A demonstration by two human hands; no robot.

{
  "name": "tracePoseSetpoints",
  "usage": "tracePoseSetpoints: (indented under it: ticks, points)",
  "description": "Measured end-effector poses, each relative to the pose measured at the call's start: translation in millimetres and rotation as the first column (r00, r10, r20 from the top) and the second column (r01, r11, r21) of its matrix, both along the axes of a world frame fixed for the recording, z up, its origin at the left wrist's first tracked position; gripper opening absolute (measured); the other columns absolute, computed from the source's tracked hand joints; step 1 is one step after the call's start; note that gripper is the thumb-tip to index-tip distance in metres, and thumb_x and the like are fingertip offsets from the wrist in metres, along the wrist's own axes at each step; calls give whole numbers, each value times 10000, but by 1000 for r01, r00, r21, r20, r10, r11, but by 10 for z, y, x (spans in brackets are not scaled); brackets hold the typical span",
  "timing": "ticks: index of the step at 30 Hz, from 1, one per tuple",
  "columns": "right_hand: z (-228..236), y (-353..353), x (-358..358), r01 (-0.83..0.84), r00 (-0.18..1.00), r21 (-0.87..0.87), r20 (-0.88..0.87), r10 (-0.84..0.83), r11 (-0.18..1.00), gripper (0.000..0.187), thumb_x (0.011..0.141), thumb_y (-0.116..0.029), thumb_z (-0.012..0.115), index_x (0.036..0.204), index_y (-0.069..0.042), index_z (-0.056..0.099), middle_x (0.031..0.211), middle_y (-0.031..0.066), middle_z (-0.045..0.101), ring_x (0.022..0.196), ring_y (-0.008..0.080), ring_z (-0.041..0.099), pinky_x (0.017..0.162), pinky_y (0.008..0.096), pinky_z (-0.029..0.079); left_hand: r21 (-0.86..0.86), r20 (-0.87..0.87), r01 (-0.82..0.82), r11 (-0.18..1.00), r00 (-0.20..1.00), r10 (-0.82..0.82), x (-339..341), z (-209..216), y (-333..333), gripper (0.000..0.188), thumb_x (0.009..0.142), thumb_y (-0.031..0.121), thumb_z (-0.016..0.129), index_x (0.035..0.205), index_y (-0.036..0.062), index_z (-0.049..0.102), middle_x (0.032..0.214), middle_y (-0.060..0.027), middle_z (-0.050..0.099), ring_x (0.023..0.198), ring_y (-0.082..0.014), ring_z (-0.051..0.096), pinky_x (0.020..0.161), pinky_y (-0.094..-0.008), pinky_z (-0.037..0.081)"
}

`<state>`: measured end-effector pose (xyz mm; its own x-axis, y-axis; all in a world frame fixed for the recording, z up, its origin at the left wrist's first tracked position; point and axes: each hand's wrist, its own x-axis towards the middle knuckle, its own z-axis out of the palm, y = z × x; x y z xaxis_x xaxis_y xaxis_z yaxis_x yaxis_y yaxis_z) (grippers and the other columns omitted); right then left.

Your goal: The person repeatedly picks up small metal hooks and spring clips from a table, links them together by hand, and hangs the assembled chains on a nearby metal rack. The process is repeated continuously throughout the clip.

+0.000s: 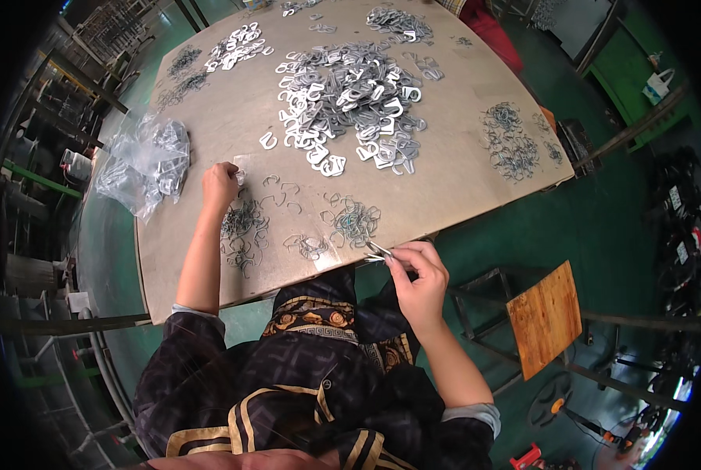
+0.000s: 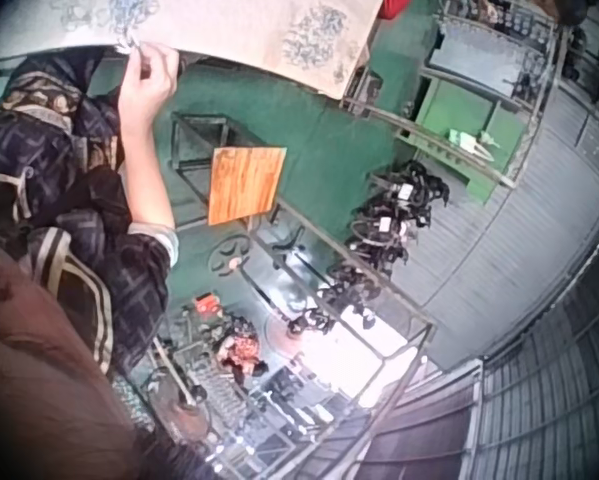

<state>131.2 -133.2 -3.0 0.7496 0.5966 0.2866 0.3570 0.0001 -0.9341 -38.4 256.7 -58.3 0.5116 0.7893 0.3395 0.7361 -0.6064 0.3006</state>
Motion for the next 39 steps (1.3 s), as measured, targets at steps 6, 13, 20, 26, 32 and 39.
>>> tracePoseSetpoints:
  ticks: [6,13,20,26,32,39]
  points:
    - [-15,6,1,-23,1000,-10,10,23,1000,105,787,57,704,885,66,667,902,101,627,720,154,659,647,255,547,-404,254,206,891,961,-107,19,198,-352,153,734,16,714,883,15,745,794,-149,721,690,-201,686,670,-317,535]
    - [23,30,-68,-50,999,16,-21,51,999,112,777,74,702,884,69,668,919,99,628,736,150,668,659,252,557,-703,485,413,579,874,-35,95,321,-601,117,805,60,732,887,-23,736,764,-61,712,639,-89,607,607,-257,498]
    - [71,9,-133,-42,999,6,-6,42,999,115,775,69,706,885,65,676,919,95,629,734,142,669,659,246,556,-623,289,282,730,950,-120,164,403,-680,91,807,50,716,865,-15,740,717,-69,706,628,-95,623,600,-262,505]
    - [105,-9,-219,-5,1000,21,3,5,1000,132,763,66,717,890,63,682,929,103,637,737,150,678,655,247,557,-689,694,715,115,698,-179,321,902,-1444,46,800,12,726,839,2,706,866,-59,689,774,-118,628,705,-251,502]
    - [262,-116,-334,38,994,11,100,-39,999,129,760,88,707,885,71,678,949,104,626,749,142,668,652,239,552,-567,797,823,-48,532,-287,580,988,-2207,80,790,87,763,832,40,714,1085,-51,583,954,-134,552,840,-279,428]
    - [377,-274,-457,164,971,6,174,-162,986,105,758,58,708,859,53,677,891,92,639,704,154,672,635,254,552,-552,797,834,-13,523,-302,677,964,-2392,90,773,111,778,816,56,722,1070,-47,587,896,-127,548,724,-259,410]
